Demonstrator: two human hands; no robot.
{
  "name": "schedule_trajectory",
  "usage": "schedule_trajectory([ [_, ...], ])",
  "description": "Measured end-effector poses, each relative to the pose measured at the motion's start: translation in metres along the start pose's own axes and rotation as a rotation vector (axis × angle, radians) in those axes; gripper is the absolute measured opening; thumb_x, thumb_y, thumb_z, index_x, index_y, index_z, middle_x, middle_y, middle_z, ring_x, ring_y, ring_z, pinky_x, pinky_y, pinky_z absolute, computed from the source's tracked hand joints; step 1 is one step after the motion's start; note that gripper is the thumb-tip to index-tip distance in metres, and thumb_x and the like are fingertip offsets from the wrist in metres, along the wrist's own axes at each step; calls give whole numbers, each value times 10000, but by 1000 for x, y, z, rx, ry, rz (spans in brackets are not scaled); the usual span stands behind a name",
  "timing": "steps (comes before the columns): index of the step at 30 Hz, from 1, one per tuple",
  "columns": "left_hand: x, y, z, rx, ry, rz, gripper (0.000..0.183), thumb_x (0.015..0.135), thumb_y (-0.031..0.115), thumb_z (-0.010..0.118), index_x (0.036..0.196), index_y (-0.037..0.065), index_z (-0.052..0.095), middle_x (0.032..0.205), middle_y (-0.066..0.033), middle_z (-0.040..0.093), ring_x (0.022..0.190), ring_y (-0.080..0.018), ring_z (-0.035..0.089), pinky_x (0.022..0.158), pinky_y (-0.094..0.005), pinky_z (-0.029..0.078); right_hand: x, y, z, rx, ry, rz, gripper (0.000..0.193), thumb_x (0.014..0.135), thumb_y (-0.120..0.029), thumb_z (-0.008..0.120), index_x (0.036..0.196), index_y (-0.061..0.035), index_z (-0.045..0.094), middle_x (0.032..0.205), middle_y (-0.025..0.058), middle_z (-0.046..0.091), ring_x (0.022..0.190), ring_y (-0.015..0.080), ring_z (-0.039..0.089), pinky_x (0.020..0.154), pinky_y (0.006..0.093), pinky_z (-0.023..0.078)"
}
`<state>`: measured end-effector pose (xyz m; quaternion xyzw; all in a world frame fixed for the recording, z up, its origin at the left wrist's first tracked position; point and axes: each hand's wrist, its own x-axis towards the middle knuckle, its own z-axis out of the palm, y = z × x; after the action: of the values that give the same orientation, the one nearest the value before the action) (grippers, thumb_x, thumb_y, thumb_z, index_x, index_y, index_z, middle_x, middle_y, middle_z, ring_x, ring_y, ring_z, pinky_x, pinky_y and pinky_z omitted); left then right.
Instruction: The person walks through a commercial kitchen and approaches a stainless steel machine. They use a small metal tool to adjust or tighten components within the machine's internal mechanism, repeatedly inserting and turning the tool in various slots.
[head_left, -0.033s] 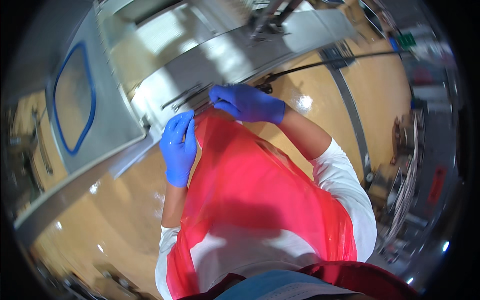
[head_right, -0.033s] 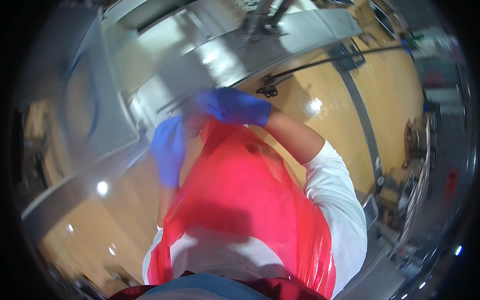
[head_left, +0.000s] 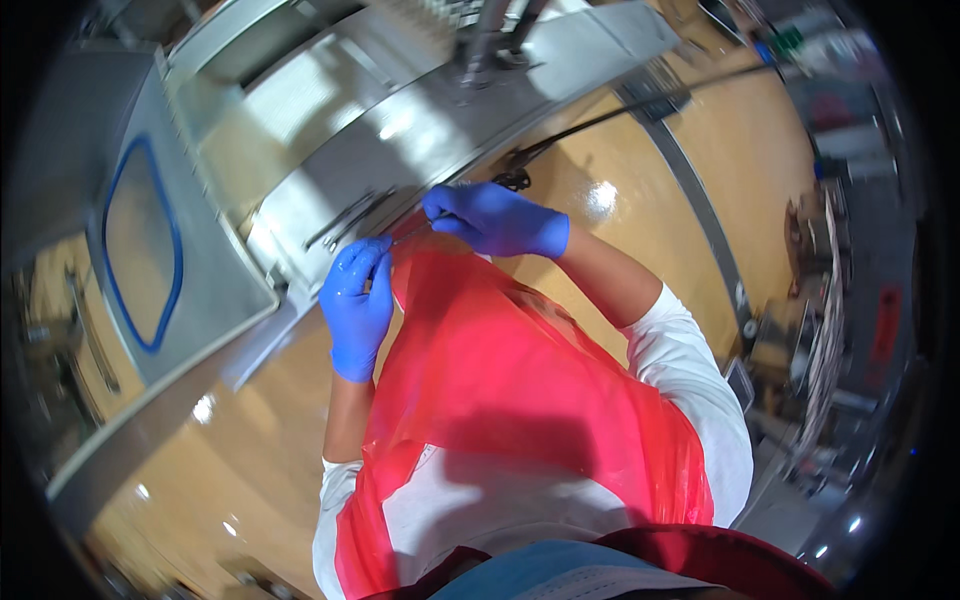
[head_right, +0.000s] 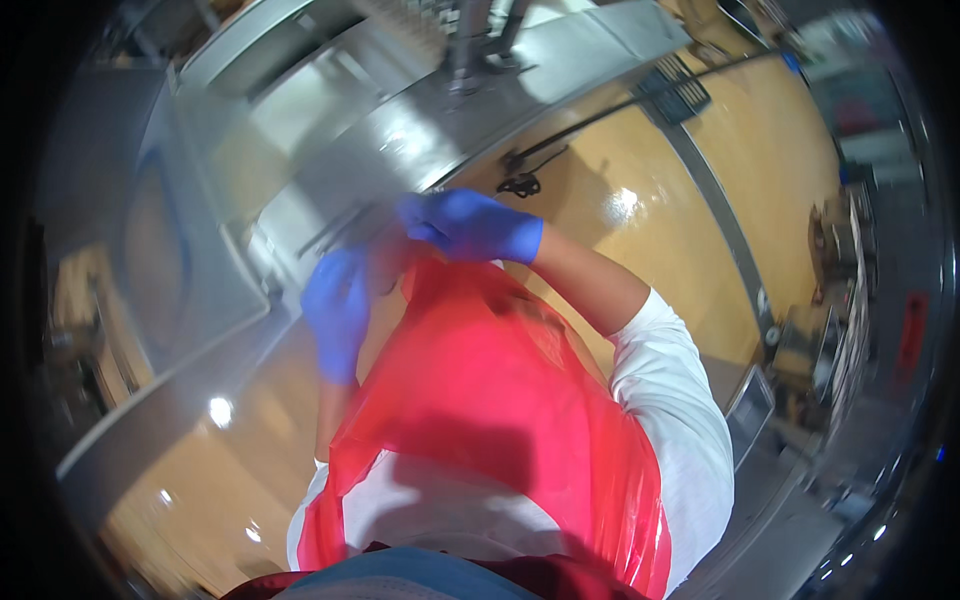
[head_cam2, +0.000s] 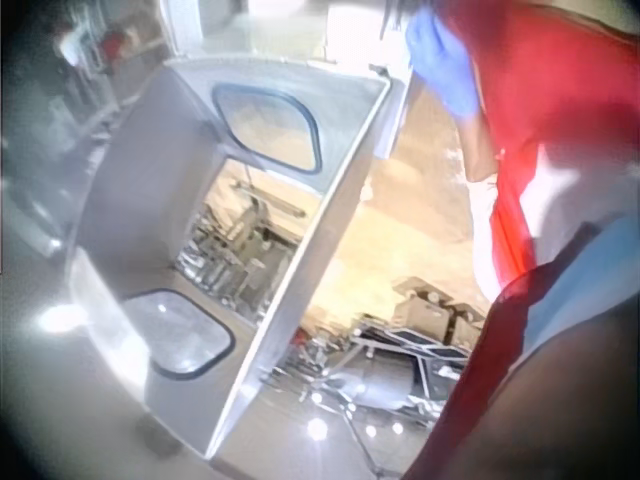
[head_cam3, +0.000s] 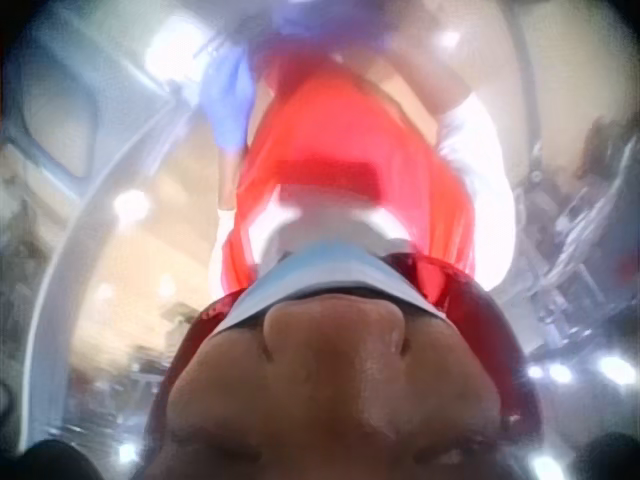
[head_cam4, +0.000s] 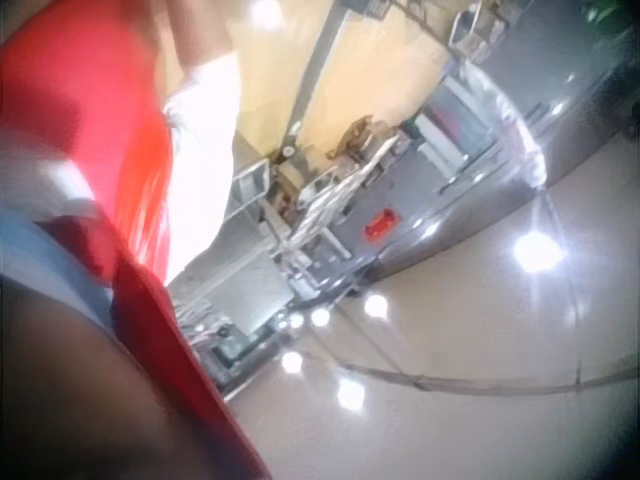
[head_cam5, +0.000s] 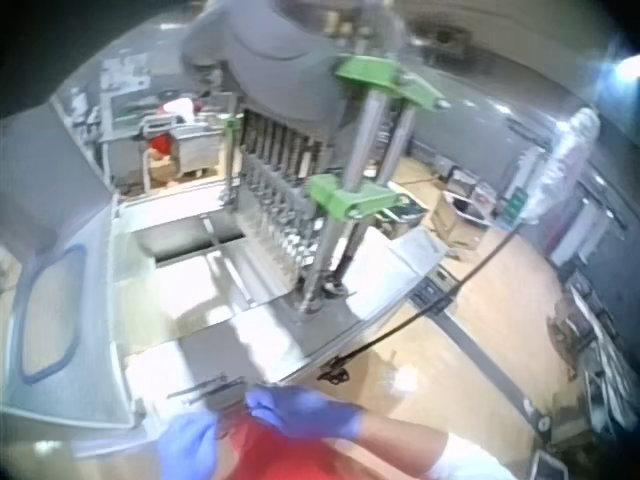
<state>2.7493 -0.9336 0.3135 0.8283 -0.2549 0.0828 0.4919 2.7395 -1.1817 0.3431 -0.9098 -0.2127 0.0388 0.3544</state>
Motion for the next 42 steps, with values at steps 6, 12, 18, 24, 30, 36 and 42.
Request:
schedule_trajectory([
  [6, 48, 38, 85, 27, -356, 368, 203, 878, 1, 646, 1062, 39, 722, 1013, -154, 686, 913, -301, 683, 783, -358, 547, -117, 37, -24, 226, 282, 224, 138, 971, -154, 556, 1011, -27, 520, 880, 186, 591, 829, 386, 605, 739, 439, 482],
  [12, 59, 104, 229, -119, -548, 556, 349, 871, 20, 682, 1213, 70, 636, 930, -141, 644, 795, -312, 666, 691, -369, 538, -239, 88, -57, 97, 530, 233, 224, 966, -155, 572, 1149, -25, 579, 935, 180, 636, 847, 373, 627, 759, 420, 507],
  [18, 61, 217, 371, -94, -693, 454, 321, 855, 157, 754, 1137, 37, 657, 839, -124, 658, 640, -265, 643, 575, -365, 507, -370, 176, -91, 113, 781, 310, 191, 955, -176, 596, 1062, -40, 676, 888, 161, 664, 815, 351, 647, 738, 419, 520],
  [24, 76, 291, 453, -171, -964, -184, 196, 868, 132, 715, 1023, 14, 702, 894, -106, 636, 722, -224, 625, 675, -287, 504, -442, 232, -157, 234, 860, 387, 160, 933, -170, 643, 1023, -53, 703, 854, 137, 664, 757, 307, 646, 676, 383, 515],
  [30, 145, 305, 493, 108, -680, 452, 313, 762, -4, 634, 1068, 32, 689, 1059, -114, 584, 1066, -249, 596, 859, -331, 502, -425, 290, -235, 211, 853, 275, 159, 939, -234, 638, 997, -104, 708, 803, 103, 639, 732, 306, 629, 648, 401, 505],
  [36, 202, 303, 529, 37, -490, 272, 306, 722, -17, 585, 1005, 30, 692, 1172, -144, 570, 1112, -281, 589, 932, -360, 491, -377, 359, -300, 49, 806, 185, 139, 920, -224, 663, 981, -110, 714, 764, 94, 616, 725, 283, 631, 635, 387, 500],
  [42, 257, 253, 560, -48, -232, 154, 373, 717, -118, 501, 1010, 19, 688, 1085, -133, 615, 1013, -246, 621, 862, -343, 504, -318, 410, -371, -52, 575, 160, 192, 934, -297, 623, 941, -122, 701, 759, 104, 612, 747, 300, 640, 660, 416, 507],
])
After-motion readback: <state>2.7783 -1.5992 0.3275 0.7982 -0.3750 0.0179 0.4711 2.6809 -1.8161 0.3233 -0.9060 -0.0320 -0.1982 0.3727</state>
